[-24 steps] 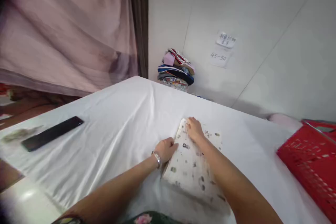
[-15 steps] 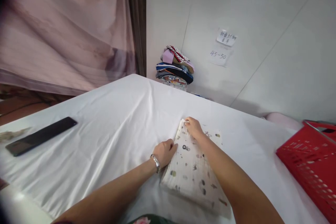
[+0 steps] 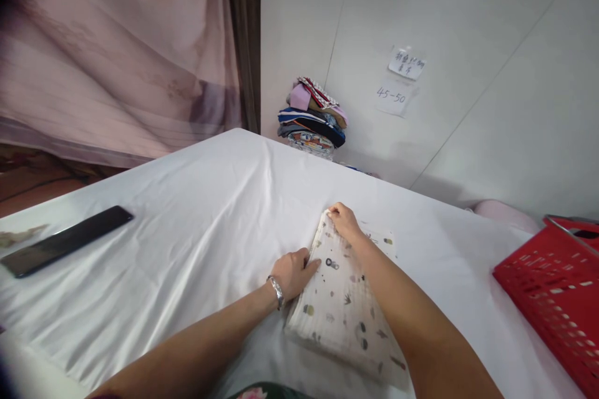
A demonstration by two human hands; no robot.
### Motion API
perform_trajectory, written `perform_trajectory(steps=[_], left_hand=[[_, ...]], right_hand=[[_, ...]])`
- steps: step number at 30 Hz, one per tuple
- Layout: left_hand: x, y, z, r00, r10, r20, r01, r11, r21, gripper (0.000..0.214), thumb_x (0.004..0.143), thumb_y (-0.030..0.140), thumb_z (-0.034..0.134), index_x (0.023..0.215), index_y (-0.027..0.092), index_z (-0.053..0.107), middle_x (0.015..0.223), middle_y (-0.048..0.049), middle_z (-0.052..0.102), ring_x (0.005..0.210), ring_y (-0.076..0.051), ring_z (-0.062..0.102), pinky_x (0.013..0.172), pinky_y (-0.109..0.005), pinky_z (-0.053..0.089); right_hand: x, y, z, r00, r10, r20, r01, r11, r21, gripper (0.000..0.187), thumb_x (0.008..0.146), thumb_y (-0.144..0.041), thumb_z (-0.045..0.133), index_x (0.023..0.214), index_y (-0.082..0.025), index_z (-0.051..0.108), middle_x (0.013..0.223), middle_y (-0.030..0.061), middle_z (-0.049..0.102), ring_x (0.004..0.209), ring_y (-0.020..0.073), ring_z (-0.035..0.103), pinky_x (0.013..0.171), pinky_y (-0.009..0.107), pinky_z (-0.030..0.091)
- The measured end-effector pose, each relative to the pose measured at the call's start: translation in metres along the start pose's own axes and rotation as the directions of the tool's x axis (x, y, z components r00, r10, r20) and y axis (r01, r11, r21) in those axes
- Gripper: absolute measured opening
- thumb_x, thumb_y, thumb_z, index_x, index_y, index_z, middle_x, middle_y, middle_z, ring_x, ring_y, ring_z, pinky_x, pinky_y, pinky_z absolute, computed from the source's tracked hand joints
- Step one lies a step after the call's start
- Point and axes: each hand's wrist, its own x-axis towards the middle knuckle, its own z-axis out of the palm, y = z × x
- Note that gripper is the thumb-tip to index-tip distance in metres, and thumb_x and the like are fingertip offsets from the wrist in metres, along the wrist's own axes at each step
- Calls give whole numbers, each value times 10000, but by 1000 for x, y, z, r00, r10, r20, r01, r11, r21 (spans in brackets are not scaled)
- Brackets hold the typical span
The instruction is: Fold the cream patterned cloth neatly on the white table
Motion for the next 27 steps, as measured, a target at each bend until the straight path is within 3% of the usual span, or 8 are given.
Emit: perform_trajectory(steps=[9,13,17,21,24,27], left_hand=[[3,-1,1,1000,6,5,-6,1000,25,404,894,406,263,857,194,604,850,-84,679,831,-225,634,667,-299,425],[4,-1,1,1000,4,4,-4,999,50,406,890,403,257,877,199,608,863,-91,681,837,-240,634,675,-323,436],[4,-1,1,1000,9,-1,-9,998,56,406,889,399,254,870,200,608,856,-92,681,830,-248,636,671,-332,441],[3,0,1,1000,5,9,-6,998,60,403,894,393,255,879,197,606,864,-92,679,842,-239,635,687,-323,438],[3,2,-1,1000,-3,6,2,998,65,403,898,391,253,887,197,606,871,-93,679,850,-239,634,689,-320,434],[2,2,-2,1000,-5,3,4,998,66,403,899,393,256,892,197,608,876,-97,678,854,-243,634,686,-320,432]], right_hand=[[-1,3,11,999,-39,-7,38,983,-182,157,783,-281,478,846,-231,613,827,19,671,796,180,601,726,290,435],[-4,1,6,994,-108,-22,98,956,-277,256,790,-263,485,1013,-206,598,1022,77,651,987,225,563,902,368,370],[-23,1,1,984,-174,-26,156,929,-337,353,826,-273,435,1151,-178,534,1256,110,524,1211,244,402,1013,426,258],[-45,-4,5,975,-210,77,222,876,-428,433,865,-293,362,1261,-136,443,1377,118,397,1298,263,269,1033,454,215],[-50,-13,11,971,-159,178,227,844,-487,464,890,-320,311,1306,-130,391,1415,111,343,1317,259,231,1043,465,172],[-48,-19,16,972,-114,206,206,832,-515,483,903,-337,274,1337,-136,348,1443,104,292,1334,238,189,1057,457,113]])
